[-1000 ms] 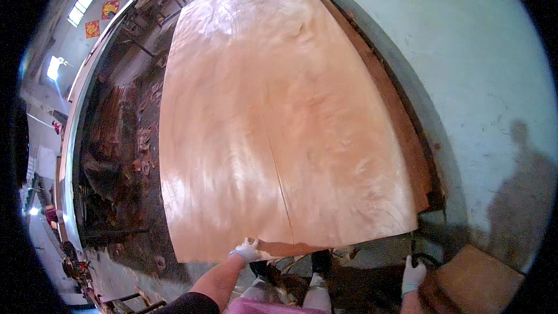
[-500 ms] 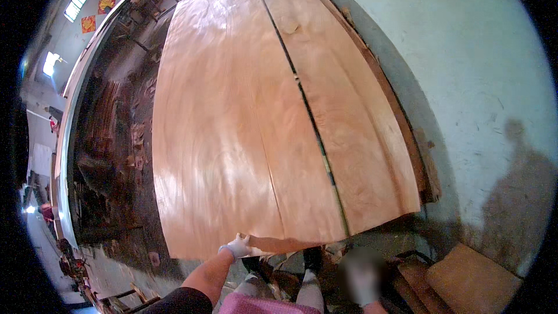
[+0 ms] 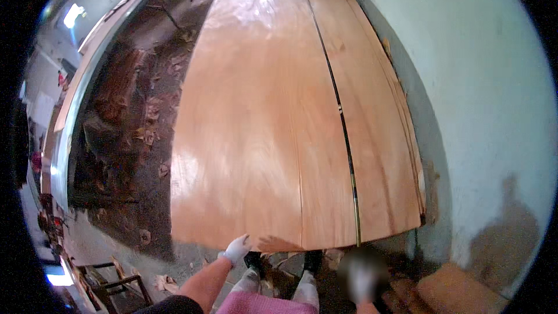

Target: The person carries large sheets of wood veneer to a metal table, aligns them using a long pole, and cuts away damaged or excess sections using a utility knife. The person then applies small strips of tape to the veneer surface.

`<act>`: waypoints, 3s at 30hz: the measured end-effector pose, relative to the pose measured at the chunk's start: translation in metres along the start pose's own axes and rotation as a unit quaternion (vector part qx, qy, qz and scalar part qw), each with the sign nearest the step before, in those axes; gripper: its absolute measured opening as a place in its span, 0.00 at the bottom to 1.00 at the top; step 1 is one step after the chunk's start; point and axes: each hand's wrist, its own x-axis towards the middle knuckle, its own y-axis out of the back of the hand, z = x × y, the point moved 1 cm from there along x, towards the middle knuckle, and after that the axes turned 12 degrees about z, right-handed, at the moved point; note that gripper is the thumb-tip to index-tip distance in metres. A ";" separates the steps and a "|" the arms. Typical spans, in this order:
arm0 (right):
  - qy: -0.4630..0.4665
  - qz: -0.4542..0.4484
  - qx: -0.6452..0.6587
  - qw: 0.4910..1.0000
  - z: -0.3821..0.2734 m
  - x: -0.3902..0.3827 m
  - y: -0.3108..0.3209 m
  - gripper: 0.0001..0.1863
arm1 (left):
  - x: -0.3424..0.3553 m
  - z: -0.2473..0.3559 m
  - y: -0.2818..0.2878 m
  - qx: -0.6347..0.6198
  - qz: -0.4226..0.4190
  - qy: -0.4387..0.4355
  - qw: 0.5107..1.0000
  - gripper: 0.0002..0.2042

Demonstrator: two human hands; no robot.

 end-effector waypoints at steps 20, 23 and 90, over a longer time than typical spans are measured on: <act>-0.058 -0.253 0.196 0.946 -0.392 -0.176 -0.078 0.24 | -0.388 -0.253 0.214 -0.034 0.246 0.212 0.945 0.14; -0.094 -0.303 0.121 0.941 -0.415 -0.219 -0.112 0.25 | -0.384 -0.293 0.251 -0.051 0.275 0.190 0.941 0.14; 0.729 -0.372 -0.103 0.565 -1.488 -0.888 -0.952 0.36 | 0.004 -0.545 1.052 -0.397 0.480 0.478 0.619 0.14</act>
